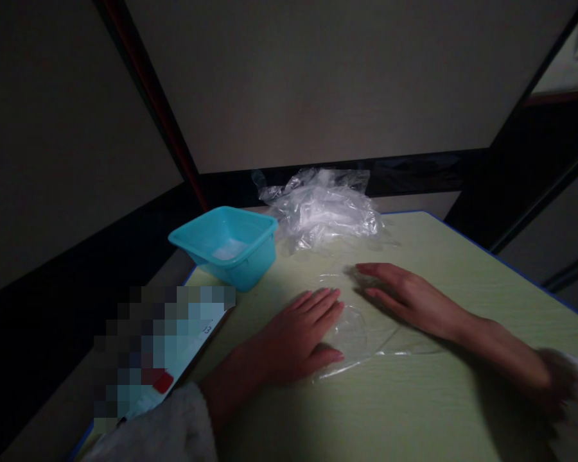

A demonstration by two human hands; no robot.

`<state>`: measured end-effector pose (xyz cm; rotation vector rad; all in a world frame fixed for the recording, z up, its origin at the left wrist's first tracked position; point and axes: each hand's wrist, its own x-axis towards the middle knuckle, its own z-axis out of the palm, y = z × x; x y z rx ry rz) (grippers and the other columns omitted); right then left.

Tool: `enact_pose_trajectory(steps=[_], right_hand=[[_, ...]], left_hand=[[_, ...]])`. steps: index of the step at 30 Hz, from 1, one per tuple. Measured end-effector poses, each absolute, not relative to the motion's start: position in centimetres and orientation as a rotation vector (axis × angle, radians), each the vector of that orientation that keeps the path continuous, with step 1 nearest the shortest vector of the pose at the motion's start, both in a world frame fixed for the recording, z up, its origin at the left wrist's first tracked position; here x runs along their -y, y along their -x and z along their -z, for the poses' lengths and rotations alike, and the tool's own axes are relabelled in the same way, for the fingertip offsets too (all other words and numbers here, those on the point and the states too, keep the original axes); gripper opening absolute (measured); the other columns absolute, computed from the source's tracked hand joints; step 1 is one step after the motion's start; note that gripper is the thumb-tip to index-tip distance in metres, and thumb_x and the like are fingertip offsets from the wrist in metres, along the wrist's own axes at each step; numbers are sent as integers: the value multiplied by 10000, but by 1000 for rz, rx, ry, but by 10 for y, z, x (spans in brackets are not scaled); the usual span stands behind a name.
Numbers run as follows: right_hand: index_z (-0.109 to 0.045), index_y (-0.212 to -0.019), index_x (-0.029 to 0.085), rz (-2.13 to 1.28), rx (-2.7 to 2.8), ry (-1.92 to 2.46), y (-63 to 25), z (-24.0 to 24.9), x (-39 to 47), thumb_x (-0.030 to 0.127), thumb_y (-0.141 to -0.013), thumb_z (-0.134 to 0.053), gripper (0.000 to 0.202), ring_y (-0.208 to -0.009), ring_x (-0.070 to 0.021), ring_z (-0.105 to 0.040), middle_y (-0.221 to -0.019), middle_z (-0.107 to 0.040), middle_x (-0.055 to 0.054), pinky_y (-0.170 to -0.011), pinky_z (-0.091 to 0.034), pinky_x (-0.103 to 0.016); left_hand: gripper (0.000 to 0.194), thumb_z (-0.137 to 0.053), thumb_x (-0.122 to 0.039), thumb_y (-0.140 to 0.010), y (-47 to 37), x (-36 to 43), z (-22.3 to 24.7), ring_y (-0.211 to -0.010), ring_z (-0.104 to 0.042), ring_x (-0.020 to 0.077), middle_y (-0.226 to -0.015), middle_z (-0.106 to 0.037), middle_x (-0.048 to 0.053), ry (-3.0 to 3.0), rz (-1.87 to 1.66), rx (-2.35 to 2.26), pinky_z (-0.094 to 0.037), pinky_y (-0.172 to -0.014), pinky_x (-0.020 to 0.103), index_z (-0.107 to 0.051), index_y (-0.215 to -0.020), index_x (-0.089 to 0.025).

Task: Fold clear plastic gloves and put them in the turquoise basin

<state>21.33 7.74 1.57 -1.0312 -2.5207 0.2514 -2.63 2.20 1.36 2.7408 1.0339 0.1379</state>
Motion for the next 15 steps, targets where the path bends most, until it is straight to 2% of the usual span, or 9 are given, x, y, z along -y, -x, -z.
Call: enact_pose_trajectory(steps=[3,6,10,15], right_hand=[[-365,-1356,125,-234,2696,996,-219,-8,-82,470,-910,-369,563,-1305,-306,-327,-1421,-365,-179,-1032,-273,-570],[-232,-1426,165,-307,2780,994,-224,1,-84,537,-893,-363,663,-1341,-307,-206,-1474,-229,-164,-1049,-164,-596],[-192,-1438,206,-370,2787,1005,-229,5,-84,520,-895,-378,655,-1341,-302,-157,-1485,-175,-144,-1051,-103,-587],[-251,-1421,228,-455,2762,969,-235,2,-83,509,-871,-446,648,-1332,-310,-164,-1477,-222,-123,-1041,-125,-586]], left_hand=[[665,-482,-433,-879,25,-22,-14,-1384,-127,254,-1489,-162,176,-2712,-89,-1085,-166,-1111,432,-277,-1387,-57],[673,-477,-441,-879,24,-21,-14,-1385,-119,252,-1487,-162,181,-2684,-84,-1101,-174,-1107,442,-260,-1392,-65],[680,-483,-443,-874,21,-18,-16,-1383,-121,263,-1483,-170,193,-2679,-67,-1104,-172,-1105,448,-265,-1387,-54],[698,-497,-461,-862,19,-14,-15,-1383,-117,269,-1487,-168,182,-2701,-60,-1090,-170,-1106,446,-274,-1386,-58]])
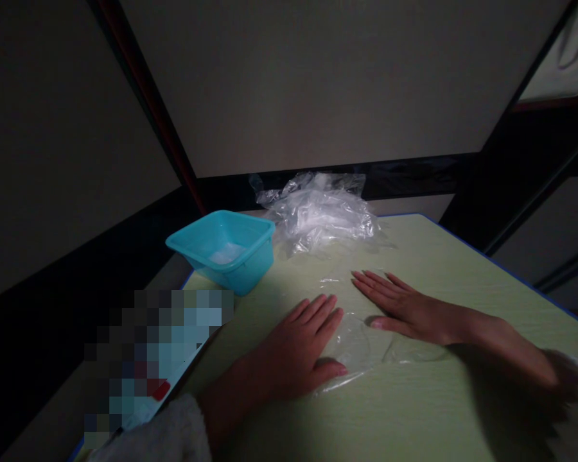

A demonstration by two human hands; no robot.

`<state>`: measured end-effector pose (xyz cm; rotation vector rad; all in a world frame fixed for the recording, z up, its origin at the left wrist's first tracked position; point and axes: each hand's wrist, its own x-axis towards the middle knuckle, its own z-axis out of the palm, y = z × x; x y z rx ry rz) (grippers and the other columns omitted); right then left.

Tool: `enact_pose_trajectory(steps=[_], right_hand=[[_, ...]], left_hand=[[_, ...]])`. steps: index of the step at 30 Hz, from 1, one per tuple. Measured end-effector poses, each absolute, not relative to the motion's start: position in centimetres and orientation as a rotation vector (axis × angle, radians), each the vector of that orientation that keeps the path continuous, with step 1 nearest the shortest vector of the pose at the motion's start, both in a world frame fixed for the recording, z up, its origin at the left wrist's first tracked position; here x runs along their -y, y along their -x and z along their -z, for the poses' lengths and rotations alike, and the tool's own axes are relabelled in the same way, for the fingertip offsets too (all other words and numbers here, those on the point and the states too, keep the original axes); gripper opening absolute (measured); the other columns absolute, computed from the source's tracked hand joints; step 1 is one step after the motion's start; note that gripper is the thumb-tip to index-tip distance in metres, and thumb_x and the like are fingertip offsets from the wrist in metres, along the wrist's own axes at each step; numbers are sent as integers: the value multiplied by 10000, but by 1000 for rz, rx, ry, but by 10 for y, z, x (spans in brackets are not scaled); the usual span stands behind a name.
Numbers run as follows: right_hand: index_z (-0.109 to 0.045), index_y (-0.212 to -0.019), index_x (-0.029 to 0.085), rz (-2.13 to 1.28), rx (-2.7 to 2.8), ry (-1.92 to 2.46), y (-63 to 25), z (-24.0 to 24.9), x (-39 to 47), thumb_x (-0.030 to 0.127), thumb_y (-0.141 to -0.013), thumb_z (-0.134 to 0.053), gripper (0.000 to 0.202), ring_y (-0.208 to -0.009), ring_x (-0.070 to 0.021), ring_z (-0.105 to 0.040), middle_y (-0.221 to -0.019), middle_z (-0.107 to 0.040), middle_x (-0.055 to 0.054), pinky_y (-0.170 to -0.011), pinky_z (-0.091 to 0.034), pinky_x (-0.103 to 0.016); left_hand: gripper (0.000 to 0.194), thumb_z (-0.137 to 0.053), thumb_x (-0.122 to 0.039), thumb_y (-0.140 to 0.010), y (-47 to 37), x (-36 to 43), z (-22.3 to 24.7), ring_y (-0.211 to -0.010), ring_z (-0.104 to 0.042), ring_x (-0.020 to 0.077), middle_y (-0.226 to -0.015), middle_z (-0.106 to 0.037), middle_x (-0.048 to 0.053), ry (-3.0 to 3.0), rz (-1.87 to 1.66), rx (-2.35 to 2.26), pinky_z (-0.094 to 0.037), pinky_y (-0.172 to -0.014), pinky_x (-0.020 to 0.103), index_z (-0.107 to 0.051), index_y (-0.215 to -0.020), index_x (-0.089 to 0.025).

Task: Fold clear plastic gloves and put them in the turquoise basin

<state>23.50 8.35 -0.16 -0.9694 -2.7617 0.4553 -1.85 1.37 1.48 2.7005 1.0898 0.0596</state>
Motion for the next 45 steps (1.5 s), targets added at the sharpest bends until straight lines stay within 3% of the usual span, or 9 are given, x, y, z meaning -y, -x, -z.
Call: enact_pose_trajectory(steps=[11,16,24,28,31,34,38,42,45], right_hand=[[-202,-1425,308,-718,2909,1057,-253,-23,-88,586,-688,-638,900,-1337,-331,-44,-1501,-140,-84,-1036,-50,-595],[-237,-1403,345,-727,2831,1119,-272,-23,-96,548,-523,-772,1050,-1331,-359,-92,-1492,-194,-78,-1024,-61,-617],[-228,-1418,312,-663,2831,1236,-296,-22,-96,502,-448,-818,1151,-1324,-390,-143,-1486,-208,-99,-1026,-148,-609],[-152,-1449,270,-669,2661,1225,-304,-15,-102,508,-660,-688,983,-1337,-323,-192,-1507,-171,-82,-1057,-234,-463],[-128,-1460,219,-516,2519,1418,-298,-9,-108,536,-784,-523,845,-1347,-333,-144,-1509,-152,-116,-1066,-191,-502],[-101,-1463,172,-465,2513,1638,-291,-6,-111,627,-742,-493,939,-1341,-379,-113,-1496,-175,-162,-1040,-165,-608],[-68,-1461,120,-461,2546,1777,-301,-1,-115,700,-676,-501,1068,-1333,-412,-121,-1492,-148,-200,-1011,-200,-651],[-87,-1463,222,-335,2515,1709,-326,16,-124,680,-676,-532,1014,-1314,-451,-168,-1486,-195,-176,-907,-269,-728],[-132,-1457,251,-280,2464,1733,-337,23,-126,627,-700,-564,949,-1313,-453,-162,-1478,-227,-170,-918,-261,-704]], left_hand=[[690,-422,-525,-881,16,-9,-11,-1383,-137,254,-1488,-190,168,-2723,-129,-1065,-157,-1108,415,-282,-1384,-74],[681,-379,-544,-891,19,-9,-7,-1385,-130,243,-1493,-183,153,-2732,-186,-1060,-153,-1111,408,-277,-1391,-94],[673,-351,-543,-901,19,-9,-6,-1384,-132,248,-1490,-183,161,-2741,-198,-1044,-163,-1110,419,-280,-1389,-86],[678,-368,-548,-894,19,-9,-6,-1383,-138,253,-1490,-186,159,-2745,-190,-1052,-162,-1110,424,-283,-1389,-93],[694,-398,-540,-886,18,-9,-7,-1385,-127,255,-1494,-170,157,-2737,-166,-1052,-145,-1114,421,-267,-1396,-88],[702,-435,-529,-875,18,-10,-8,-1383,-133,258,-1492,-180,161,-2720,-142,-1057,-147,-1113,424,-268,-1393,-86],[699,-431,-536,-874,18,-10,-7,-1384,-132,253,-1492,-185,159,-2719,-157,-1057,-146,-1114,422,-273,-1389,-91],[700,-418,-542,-878,18,-10,-7,-1386,-122,245,-1494,-177,155,-2733,-161,-1045,-126,-1120,406,-268,-1393,-92],[706,-434,-537,-872,17,-10,-8,-1385,-128,253,-1491,-182,160,-2723,-134,-1060,-134,-1117,414,-277,-1389,-83]])
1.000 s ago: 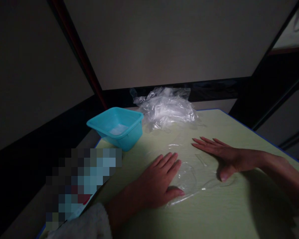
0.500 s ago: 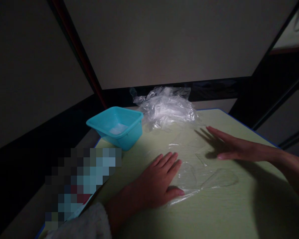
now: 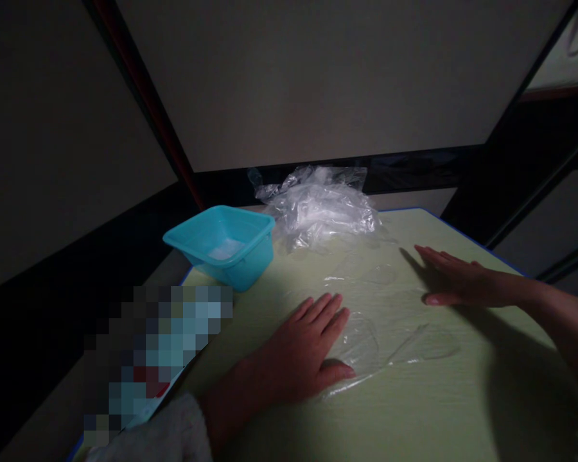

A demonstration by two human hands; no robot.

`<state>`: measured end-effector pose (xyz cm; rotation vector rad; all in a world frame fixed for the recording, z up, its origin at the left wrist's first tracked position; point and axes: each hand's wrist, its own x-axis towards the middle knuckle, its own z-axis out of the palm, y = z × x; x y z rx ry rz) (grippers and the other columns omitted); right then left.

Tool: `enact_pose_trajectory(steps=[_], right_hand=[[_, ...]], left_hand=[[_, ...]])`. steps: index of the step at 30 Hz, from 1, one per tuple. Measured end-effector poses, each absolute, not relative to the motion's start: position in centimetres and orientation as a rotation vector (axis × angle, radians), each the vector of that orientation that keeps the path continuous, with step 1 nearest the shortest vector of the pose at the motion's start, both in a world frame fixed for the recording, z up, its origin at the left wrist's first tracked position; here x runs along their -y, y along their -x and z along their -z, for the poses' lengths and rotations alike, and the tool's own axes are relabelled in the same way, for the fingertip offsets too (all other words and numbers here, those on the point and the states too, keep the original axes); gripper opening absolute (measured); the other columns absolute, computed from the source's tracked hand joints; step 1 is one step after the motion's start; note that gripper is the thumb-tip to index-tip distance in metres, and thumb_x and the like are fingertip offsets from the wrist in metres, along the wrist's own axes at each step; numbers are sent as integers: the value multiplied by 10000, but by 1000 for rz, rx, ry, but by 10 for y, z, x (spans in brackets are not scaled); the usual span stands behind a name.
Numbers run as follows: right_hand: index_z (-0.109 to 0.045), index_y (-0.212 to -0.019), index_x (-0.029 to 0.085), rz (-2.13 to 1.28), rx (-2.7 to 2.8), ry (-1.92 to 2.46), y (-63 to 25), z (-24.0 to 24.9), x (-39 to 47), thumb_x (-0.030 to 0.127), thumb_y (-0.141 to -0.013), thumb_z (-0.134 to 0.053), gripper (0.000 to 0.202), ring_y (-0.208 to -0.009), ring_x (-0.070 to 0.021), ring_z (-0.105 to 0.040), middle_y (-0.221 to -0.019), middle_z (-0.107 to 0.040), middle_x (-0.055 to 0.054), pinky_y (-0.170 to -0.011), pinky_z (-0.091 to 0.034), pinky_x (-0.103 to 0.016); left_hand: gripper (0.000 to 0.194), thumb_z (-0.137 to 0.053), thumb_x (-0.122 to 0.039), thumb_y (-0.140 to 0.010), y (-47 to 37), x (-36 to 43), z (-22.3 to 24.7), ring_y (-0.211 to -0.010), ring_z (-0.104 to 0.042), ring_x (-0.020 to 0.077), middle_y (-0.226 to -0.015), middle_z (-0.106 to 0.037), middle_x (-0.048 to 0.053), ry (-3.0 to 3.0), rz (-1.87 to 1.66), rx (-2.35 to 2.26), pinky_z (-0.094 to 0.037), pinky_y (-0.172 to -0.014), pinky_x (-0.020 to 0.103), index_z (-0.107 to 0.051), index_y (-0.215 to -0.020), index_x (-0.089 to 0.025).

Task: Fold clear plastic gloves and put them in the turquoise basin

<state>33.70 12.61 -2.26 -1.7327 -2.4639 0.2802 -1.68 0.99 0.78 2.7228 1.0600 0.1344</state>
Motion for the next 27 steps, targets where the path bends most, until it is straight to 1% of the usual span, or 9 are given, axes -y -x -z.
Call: enact_pose_trajectory(steps=[3,6,9,12,15,18,21,24,27], right_hand=[[-167,-1446,291,-304,2487,1599,-332,15,-119,586,-720,-580,886,-1324,-411,-165,-1487,-234,-115,-988,-228,-623],[-150,-1442,311,-515,2618,1325,-315,-2,-106,552,-678,-647,943,-1326,-358,-201,-1497,-215,-74,-1029,-240,-525],[-179,-1435,297,-645,2781,1285,-299,-15,-95,527,-543,-760,1090,-1328,-390,-126,-1493,-190,-104,-1025,-153,-609],[-206,-1430,283,-597,2793,1343,-295,-19,-92,524,-468,-799,1155,-1315,-427,-128,-1482,-205,-138,-999,-133,-668],[-168,-1437,286,-555,2840,1420,-298,-18,-91,544,-433,-805,1217,-1314,-441,-114,-1490,-175,-143,-992,-136,-682],[-95,-1445,276,-574,2918,1479,-299,-19,-90,545,-408,-812,1289,-1327,-423,-51,-1505,-89,-145,-1003,-106,-669],[-82,-1447,265,-616,2957,1478,-299,-23,-87,517,-371,-829,1334,-1326,-421,-5,-1512,-36,-143,-1012,-90,-650],[-119,-1448,258,-700,2922,1431,-299,-28,-86,495,-408,-822,1278,-1330,-411,-24,-1517,-58,-121,-1046,-100,-586],[-88,-1451,242,-757,2804,1399,-297,-30,-88,540,-556,-738,1146,-1341,-380,-77,-1516,-100,-101,-1062,-148,-532]], left_hand=[[716,-451,-526,-869,16,-10,-9,-1386,-119,252,-1492,-174,161,-2718,-108,-1064,-132,-1118,417,-271,-1392,-71],[701,-435,-524,-878,16,-10,-9,-1389,-106,236,-1495,-169,151,-2723,-113,-1055,-115,-1123,403,-273,-1392,-76],[695,-440,-525,-875,16,-10,-10,-1388,-114,241,-1496,-171,149,-2719,-113,-1063,-124,-1120,407,-280,-1390,-85],[699,-446,-520,-874,16,-11,-10,-1386,-118,250,-1493,-170,160,-2724,-101,-1058,-139,-1114,422,-275,-1389,-80],[699,-450,-519,-873,15,-11,-9,-1386,-120,251,-1491,-174,162,-2723,-116,-1061,-143,-1114,424,-278,-1387,-78],[695,-450,-520,-873,15,-11,-7,-1387,-121,243,-1493,-178,155,-2719,-146,-1062,-145,-1116,419,-276,-1389,-88],[694,-449,-521,-873,16,-11,-6,-1388,-119,235,-1494,-181,147,-2722,-152,-1065,-140,-1120,412,-275,-1391,-92],[691,-445,-526,-873,16,-11,-7,-1387,-122,239,-1494,-181,147,-2716,-147,-1070,-143,-1118,414,-286,-1387,-93],[695,-446,-528,-871,15,-11,-9,-1387,-123,244,-1494,-179,150,-2711,-129,-1071,-143,-1117,415,-289,-1386,-89]])
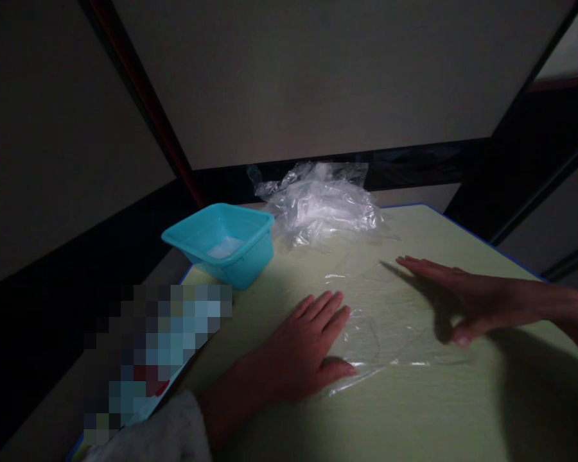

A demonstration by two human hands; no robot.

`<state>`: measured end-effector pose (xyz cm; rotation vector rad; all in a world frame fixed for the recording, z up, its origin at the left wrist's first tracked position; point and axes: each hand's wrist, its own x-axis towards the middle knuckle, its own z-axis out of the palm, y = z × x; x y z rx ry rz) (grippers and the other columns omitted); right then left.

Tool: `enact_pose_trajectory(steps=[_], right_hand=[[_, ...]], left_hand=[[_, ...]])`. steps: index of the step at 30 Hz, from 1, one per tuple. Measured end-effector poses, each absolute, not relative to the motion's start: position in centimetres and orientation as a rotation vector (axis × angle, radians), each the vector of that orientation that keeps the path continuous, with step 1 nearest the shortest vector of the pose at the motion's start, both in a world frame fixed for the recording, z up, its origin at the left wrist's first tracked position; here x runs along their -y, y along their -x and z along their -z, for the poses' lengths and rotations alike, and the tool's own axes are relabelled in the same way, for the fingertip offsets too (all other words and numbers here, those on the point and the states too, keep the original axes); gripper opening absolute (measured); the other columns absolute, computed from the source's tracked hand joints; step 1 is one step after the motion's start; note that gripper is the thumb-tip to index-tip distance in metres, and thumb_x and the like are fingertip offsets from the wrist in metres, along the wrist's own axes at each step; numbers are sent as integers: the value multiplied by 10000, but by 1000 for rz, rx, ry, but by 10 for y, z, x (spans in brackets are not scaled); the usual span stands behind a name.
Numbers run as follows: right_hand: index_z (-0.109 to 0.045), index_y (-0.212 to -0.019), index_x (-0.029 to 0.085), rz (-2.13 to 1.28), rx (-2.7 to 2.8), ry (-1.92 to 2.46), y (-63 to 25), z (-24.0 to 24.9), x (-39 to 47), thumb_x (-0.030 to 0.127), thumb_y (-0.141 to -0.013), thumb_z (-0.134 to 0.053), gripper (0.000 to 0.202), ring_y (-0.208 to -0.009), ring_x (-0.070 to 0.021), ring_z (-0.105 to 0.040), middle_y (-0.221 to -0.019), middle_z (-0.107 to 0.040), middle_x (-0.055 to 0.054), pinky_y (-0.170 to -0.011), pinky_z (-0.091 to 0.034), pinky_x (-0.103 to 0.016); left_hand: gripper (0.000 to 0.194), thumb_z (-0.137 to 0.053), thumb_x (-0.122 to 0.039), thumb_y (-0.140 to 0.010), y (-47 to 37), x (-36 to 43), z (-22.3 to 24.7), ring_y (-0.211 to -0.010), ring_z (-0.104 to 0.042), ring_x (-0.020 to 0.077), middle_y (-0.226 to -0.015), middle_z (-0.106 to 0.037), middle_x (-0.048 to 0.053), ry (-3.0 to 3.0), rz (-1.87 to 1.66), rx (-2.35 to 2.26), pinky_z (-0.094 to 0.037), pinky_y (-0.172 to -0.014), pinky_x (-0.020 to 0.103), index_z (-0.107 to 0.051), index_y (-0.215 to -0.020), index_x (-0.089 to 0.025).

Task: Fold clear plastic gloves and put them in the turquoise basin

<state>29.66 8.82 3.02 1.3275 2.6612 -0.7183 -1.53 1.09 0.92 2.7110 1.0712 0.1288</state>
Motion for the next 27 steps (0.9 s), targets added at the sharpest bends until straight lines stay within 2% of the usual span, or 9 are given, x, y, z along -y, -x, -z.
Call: enact_pose_trajectory(steps=[3,6,10,14,17,19,22,25,27], right_hand=[[-73,-1447,261,688,-2699,-1341,-291,-28,-89,582,-601,-691,1096,-1341,-376,-72,-1515,-102,-93,-1049,-139,-568],[-107,-1441,287,633,-2685,-1291,-289,-25,-89,598,-533,-731,1145,-1331,-399,-76,-1504,-119,-106,-1030,-121,-617],[-125,-1434,314,571,-2708,-1258,-293,-20,-89,592,-435,-783,1228,-1316,-428,-120,-1494,-158,-108,-1008,-170,-652],[-166,-1430,313,551,-2795,-1212,-302,-16,-89,593,-353,-806,1284,-1311,-428,-161,-1491,-199,-104,-1004,-244,-625],[-201,-1424,319,595,-2852,-1135,-309,-20,-89,561,-342,-824,1272,-1310,-412,-186,-1493,-204,-97,-1007,-279,-581],[-187,-1429,320,679,-2858,-1119,-310,-24,-90,549,-432,-807,1196,-1313,-379,-220,-1493,-220,-84,-1011,-304,-526],[-92,-1449,307,804,-2892,-1233,-303,-25,-95,550,-657,-677,1014,-1319,-319,-255,-1498,-227,-62,-1010,-339,-453],[-92,-1459,268,727,-2936,-1414,-288,-18,-102,586,-729,-568,927,-1343,-322,-189,-1511,-177,-75,-1056,-238,-498],[-135,-1458,191,658,-2860,-1522,-283,-10,-108,626,-710,-548,958,-1348,-349,-142,-1504,-173,-133,-1067,-165,-540]], left_hand=[[698,-457,-519,-870,15,-11,-11,-1387,-122,247,-1495,-173,153,-2709,-108,-1076,-144,-1116,418,-285,-1389,-84],[700,-466,-516,-867,15,-11,-11,-1386,-123,248,-1493,-178,156,-2709,-107,-1070,-145,-1117,423,-290,-1385,-79],[701,-464,-507,-871,14,-11,-11,-1387,-117,246,-1494,-175,155,-2708,-101,-1060,-131,-1121,415,-278,-1390,-74],[709,-480,-498,-866,13,-13,-12,-1388,-112,247,-1497,-164,154,-2696,-71,-1059,-129,-1121,419,-269,-1394,-74],[708,-492,-494,-861,14,-13,-12,-1386,-119,252,-1494,-171,160,-2696,-78,-1053,-138,-1119,428,-278,-1389,-74],[700,-486,-493,-864,14,-12,-11,-1386,-120,255,-1493,-172,163,-2703,-90,-1048,-149,-1114,434,-279,-1388,-78],[691,-477,-498,-867,14,-12,-11,-1385,-125,257,-1492,-175,164,-2708,-89,-1053,-166,-1107,441,-279,-1387,-88],[693,-479,-499,-865,15,-12,-11,-1385,-125,256,-1490,-179,167,-2707,-95,-1059,-164,-1109,438,-286,-1384,-83],[692,-470,-506,-868,15,-12,-10,-1386,-119,249,-1491,-182,162,-2711,-121,-1052,-152,-1115,429,-286,-1384,-82]])
